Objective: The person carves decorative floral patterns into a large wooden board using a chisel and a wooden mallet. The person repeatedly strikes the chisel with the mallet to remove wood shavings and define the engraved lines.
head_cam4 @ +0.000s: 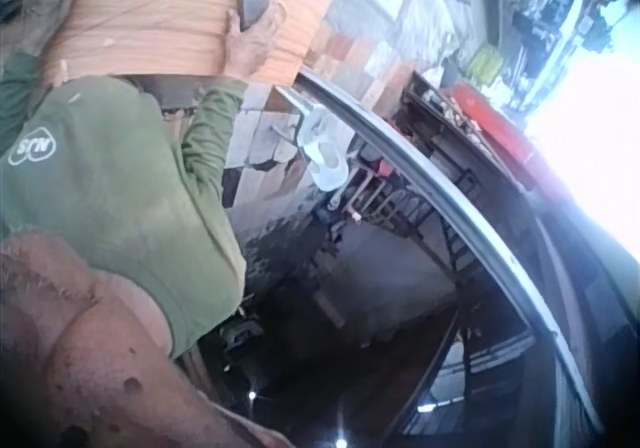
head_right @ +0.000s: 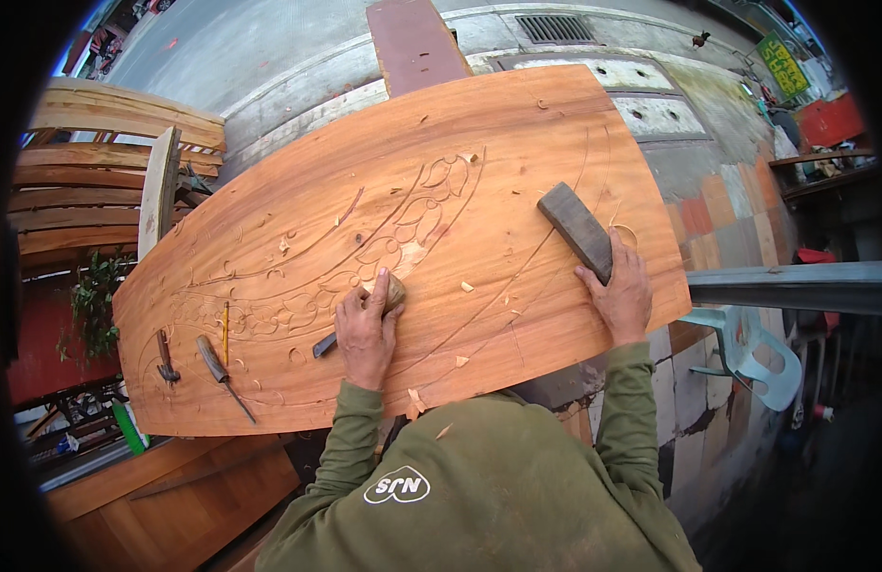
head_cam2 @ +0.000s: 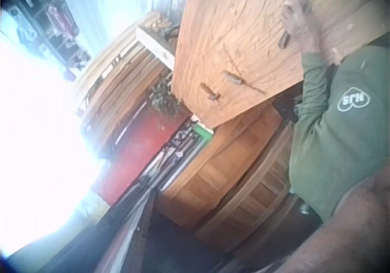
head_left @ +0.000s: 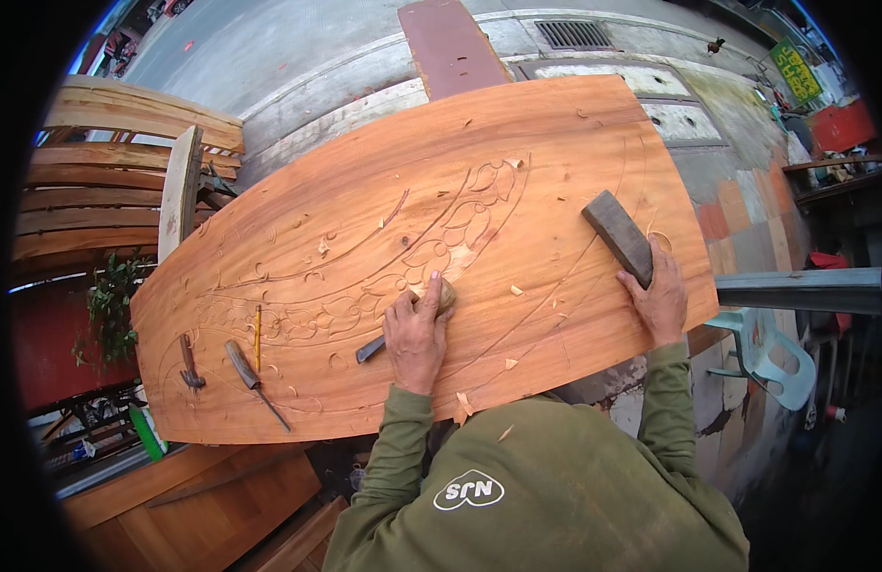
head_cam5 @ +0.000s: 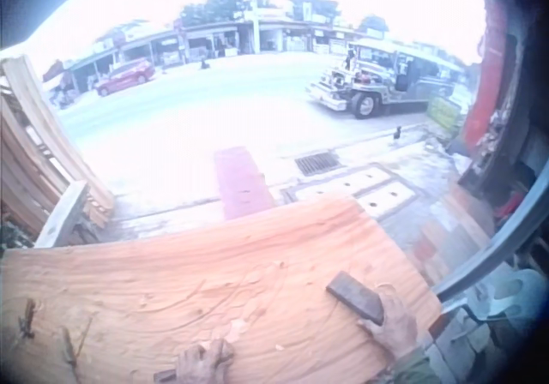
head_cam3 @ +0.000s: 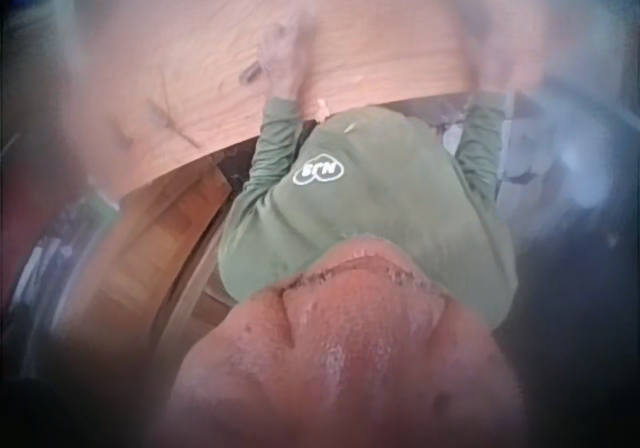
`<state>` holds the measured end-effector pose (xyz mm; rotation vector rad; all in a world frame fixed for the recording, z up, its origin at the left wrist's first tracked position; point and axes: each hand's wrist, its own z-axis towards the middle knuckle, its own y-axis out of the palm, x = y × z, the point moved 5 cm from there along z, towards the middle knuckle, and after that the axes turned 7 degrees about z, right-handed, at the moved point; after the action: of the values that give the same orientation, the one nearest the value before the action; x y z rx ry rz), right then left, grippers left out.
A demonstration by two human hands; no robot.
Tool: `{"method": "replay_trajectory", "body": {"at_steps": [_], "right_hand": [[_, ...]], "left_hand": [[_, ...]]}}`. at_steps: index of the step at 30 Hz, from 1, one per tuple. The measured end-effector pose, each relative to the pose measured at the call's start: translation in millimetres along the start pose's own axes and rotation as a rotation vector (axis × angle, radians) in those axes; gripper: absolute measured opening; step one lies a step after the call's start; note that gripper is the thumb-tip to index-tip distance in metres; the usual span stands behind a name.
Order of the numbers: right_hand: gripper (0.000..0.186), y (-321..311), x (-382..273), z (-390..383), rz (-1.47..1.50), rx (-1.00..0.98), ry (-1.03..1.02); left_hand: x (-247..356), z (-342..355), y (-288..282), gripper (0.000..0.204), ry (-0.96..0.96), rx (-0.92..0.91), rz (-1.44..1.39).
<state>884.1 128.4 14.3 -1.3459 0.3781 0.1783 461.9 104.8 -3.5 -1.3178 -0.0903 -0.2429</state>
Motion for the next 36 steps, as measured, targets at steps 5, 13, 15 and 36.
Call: {"method": "replay_trajectory", "body": {"at_steps": [5,13,15,36], "right_hand": [[0.088,-2,-3,2,0.017,0.018,-0.002],[0.085,-2,-2,2,-0.022,0.015,0.023],[0.085,-2,-3,2,-0.024,0.035,0.008],[0.084,-5,-10,-1,-0.027,0.078,0.035]], "left_hand": [[4,-11,-5,0.083,-0.006,0.144,-0.020],[3,-9,-11,0.085,-0.002,0.159,-0.119],[3,-9,-10,0.081,0.009,0.139,-0.126],[-4,-19,-6,0.063,0.135,0.237,-0.179]]}}
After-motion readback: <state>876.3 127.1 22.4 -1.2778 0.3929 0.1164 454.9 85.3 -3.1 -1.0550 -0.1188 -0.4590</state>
